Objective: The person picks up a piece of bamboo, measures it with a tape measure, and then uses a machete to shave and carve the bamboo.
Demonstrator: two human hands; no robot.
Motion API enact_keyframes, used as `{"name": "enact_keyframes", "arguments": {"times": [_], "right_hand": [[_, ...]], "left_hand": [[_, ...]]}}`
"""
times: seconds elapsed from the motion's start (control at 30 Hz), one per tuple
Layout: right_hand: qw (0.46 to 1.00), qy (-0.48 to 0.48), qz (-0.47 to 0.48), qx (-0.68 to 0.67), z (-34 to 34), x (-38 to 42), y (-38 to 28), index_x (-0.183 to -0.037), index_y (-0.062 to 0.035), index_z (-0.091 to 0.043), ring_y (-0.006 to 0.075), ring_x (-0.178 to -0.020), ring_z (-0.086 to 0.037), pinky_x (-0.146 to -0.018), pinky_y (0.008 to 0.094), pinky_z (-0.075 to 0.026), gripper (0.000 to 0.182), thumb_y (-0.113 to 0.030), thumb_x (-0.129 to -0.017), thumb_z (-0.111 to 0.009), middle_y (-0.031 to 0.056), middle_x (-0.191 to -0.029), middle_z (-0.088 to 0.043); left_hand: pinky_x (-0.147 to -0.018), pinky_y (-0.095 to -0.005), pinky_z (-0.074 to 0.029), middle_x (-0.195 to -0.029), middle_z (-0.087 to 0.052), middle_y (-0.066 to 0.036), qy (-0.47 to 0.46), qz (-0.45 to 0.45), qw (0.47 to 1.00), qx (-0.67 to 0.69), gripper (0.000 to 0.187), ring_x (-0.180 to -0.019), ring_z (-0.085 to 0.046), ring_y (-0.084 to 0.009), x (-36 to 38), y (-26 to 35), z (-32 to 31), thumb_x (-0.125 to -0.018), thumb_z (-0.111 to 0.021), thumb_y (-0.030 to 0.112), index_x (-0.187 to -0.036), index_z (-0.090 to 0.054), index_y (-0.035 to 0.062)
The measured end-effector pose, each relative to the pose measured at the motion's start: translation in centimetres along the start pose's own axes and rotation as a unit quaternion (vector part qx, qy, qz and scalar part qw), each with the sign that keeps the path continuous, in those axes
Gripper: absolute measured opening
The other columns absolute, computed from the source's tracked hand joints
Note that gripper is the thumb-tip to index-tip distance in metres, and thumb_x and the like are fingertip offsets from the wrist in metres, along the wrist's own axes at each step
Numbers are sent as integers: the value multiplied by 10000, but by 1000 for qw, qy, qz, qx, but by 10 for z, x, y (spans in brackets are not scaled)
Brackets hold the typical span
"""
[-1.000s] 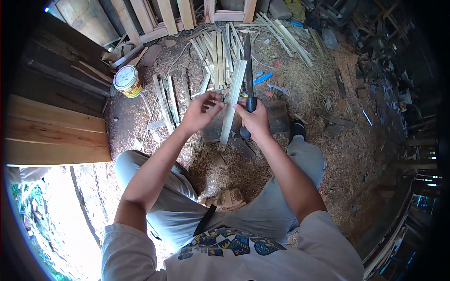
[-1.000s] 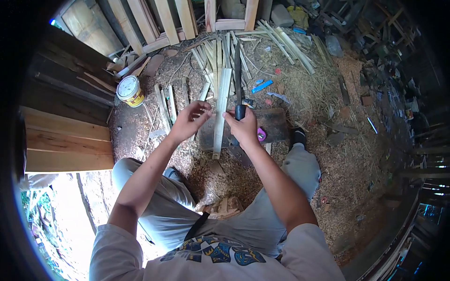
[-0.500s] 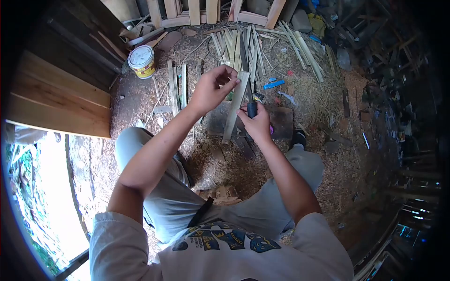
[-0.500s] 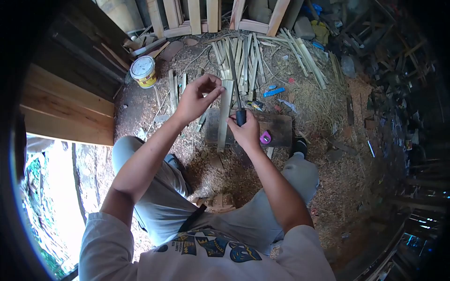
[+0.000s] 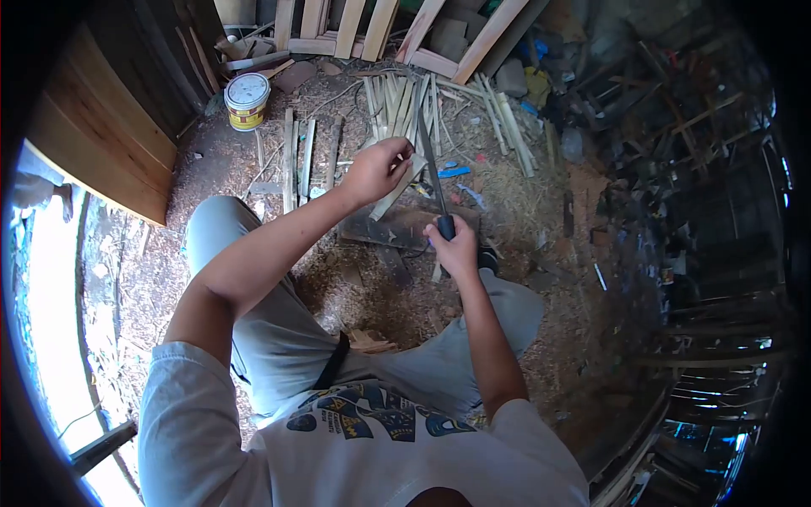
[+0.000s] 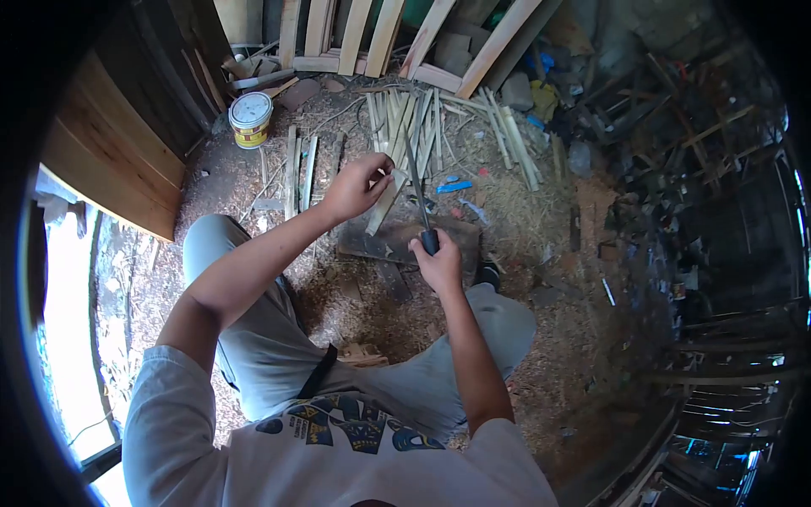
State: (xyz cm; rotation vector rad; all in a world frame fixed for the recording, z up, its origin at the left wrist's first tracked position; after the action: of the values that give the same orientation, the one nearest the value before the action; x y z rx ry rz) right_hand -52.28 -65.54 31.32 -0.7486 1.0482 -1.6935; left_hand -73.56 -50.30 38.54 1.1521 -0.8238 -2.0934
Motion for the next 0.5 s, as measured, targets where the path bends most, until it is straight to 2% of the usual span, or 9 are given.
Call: {"name": "enact_keyframes", "arguments": {"times": [0.03, 0.07, 0.13, 0.17, 0.27, 0.43, 0.5], "right_hand": [[998, 21, 37, -46, 4, 11, -10, -962, -7, -687, 134, -707, -660, -662, 320, -521, 203, -161, -882, -791, 67, -814, -725], [998, 22, 41, -39, 11, 25, -19, -962, -7, -687, 134, -707, -660, -662, 320, -521, 203, -161, -882, -791, 67, -814, -725], [995, 33, -73, -63, 25, 58, -68, -989, -10, -678, 91, -641, -629, -568, 273, -481, 162, -129, -913, -758, 53, -819, -731], [994, 40, -39, -91, 26, 65, -61, -1035, -21, -659, 62, -555, -577, -480, 240, -426, 165, -123, -936, -742, 57, -828, -735], [986, 62, -65, -137, 31, 95, -94, -1073, -18, -642, 66, -465, -520, -414, 233, -388, 161, -104, -959, -717, 107, -839, -719], [985, 22, -25, -170, 49, 85, -144, -1080, -6, -638, 60, -456, -503, -414, 223, -382, 167, -108, -966, -706, 109, -835, -712], [984, 8, -7, -176, 52, 69, -159, -1081, 0, -635, 57, -458, -497, -419, 223, -381, 175, -115, -969, -706, 101, -829, -705]], "left_hand": [[-687, -398, -551, -953, -686, -159, -15, 4, 1000, 11, 147, -791, -709, -306, 4, -2, 1, -934, -681, 50, -1058, -612, 15], [-687, -398, -551, -953, -686, -159, -10, 1, 1000, 16, 147, -791, -709, -306, 8, -3, 2, -934, -681, 50, -1058, -612, 15], [-707, -407, -553, -953, -690, -144, -19, 3, 999, -27, 197, -803, -707, -310, 15, -9, 3, -913, -672, 42, -1098, -607, 54], [-718, -413, -552, -950, -695, -132, -24, 4, 999, -39, 248, -799, -703, -317, 18, -13, 3, -891, -666, 34, -1125, -602, 82], [-714, -412, -551, -946, -695, -133, -6, -13, 999, -52, 258, -799, -703, -315, 26, -18, 5, -886, -665, 26, -1130, -603, 81], [-729, -394, -566, -941, -709, -129, 10, -9, 999, -37, 288, -808, -718, -297, 25, -7, 22, -893, -676, 27, -1166, -598, 75], [-752, -377, -579, -937, -730, -128, 28, 71, 997, 7, 227, -826, -736, -282, 26, -4, 28, -910, -707, 59, -1122, -630, 42]]}}
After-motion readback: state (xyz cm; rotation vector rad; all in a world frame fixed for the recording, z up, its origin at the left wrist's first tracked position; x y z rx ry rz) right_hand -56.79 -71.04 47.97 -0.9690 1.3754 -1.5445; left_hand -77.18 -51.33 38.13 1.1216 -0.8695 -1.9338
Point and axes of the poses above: each hand's wrist, its own x-axis away from the middle knuckle, its own z-axis out of the back of the hand, y = z × x, the point moved 1 cm from there along -x, towards the middle knuckle
